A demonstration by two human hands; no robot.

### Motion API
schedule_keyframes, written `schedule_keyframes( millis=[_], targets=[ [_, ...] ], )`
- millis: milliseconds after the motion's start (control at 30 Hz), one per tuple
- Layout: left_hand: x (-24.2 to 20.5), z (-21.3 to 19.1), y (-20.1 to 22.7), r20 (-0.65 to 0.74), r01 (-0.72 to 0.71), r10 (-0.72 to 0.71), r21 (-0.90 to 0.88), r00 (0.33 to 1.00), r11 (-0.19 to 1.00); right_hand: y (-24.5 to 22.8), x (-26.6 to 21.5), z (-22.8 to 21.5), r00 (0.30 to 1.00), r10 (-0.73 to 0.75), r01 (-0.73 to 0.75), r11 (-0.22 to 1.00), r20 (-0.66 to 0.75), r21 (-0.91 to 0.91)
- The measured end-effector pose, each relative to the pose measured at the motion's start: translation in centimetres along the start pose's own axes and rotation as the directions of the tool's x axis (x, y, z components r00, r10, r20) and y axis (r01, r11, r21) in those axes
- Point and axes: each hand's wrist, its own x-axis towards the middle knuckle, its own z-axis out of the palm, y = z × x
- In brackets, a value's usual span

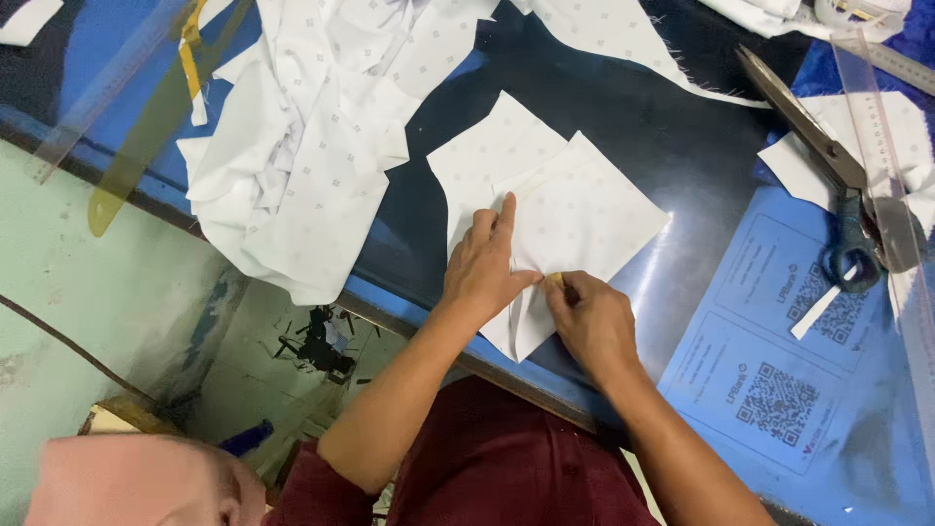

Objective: The person cuts out shapes from a piece of white patterned fabric using shears, marks the fabric with a piece of chalk and a ruler, and kemudian folds and stacks the cut pieces on a table.

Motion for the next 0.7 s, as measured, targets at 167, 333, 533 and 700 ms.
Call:
schedule_keyframes(
  millis=[167, 333, 533, 700],
  targets=[
    [0.0, -0.7, 0.3, 0.035, 0.04, -0.038, -0.056, 0.999, 0.998, 0.0, -3.6, -2.6, 0.986, 0.043, -0.052, 0.997, 0.16, 0.049],
    [0.1, -0.5, -0.1, 0.037, 0.077, -0.072, -0.122, 0.997, 0.99, 2.1, -5.1, -4.9, 0.967, 0.235, -0.253, 0.925, 0.095, 0.284],
    [1.8, 2.4, -1.1, -0.096, 0.136, -0.159, -0.213, 0.983, 0.968, 4.4, -5.9, -5.3, 0.963, 0.257, -0.268, 0.9, 0.078, 0.344],
    [2.4, 4.8, -1.2, -0.284, 0.168, -0.188, -0.094, 0.94, 0.981, 5.1, -7.3, -6.6, 0.904, 0.41, -0.421, 0.807, 0.12, 0.414]
  ],
)
